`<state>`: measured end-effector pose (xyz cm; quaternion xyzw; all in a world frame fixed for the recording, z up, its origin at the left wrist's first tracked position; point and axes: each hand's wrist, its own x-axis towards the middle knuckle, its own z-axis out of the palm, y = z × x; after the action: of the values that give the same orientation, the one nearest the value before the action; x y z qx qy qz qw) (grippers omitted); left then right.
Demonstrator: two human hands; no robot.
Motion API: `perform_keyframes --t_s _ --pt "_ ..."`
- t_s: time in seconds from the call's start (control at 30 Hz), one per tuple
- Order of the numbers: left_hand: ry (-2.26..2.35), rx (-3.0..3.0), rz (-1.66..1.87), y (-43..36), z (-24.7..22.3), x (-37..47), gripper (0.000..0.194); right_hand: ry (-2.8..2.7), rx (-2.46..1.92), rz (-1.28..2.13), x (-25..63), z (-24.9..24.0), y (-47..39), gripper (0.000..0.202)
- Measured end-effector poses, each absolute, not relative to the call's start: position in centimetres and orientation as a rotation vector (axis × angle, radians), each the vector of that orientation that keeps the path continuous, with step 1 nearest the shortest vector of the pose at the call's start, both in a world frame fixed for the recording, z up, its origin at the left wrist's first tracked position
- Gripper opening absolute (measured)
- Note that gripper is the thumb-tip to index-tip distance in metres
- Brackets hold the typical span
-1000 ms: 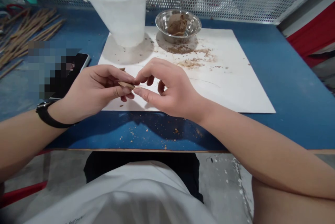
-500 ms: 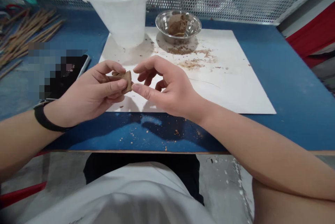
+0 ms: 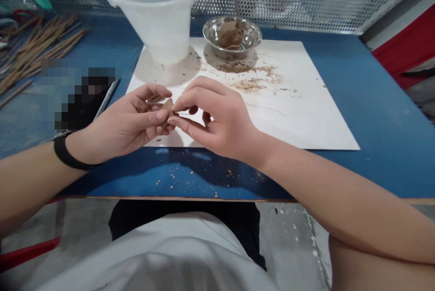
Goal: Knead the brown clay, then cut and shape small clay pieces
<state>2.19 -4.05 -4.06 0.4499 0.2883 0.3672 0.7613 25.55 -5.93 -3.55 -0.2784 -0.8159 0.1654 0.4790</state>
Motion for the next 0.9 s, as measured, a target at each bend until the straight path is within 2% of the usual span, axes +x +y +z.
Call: perform_keyframes --t_s 0.17,0.47,0.63,0.9 --pt "0.616 1.025 0.795 -4.17 -3.84 2.15 0.047 -1.957 -0.738 0.629 25.65 -3.55 -6.08 0.022" --pt "0.636 1.146 0.831 -4.21 -3.73 2.08 0.040 -1.975 -0.748 0.712 25.69 -3.19 -6.18 0.024" --pt "0.658 1.190 0.810 -4.29 -3.73 1.94 0.039 -1.927 -0.692 0.934 25.75 -3.05 -6.23 0.024" --pt "0.642 1.173 0.782 -4.36 -3.64 1.95 0.038 -1.982 -0.717 0.842 25.81 -2.88 -6.37 0.013"
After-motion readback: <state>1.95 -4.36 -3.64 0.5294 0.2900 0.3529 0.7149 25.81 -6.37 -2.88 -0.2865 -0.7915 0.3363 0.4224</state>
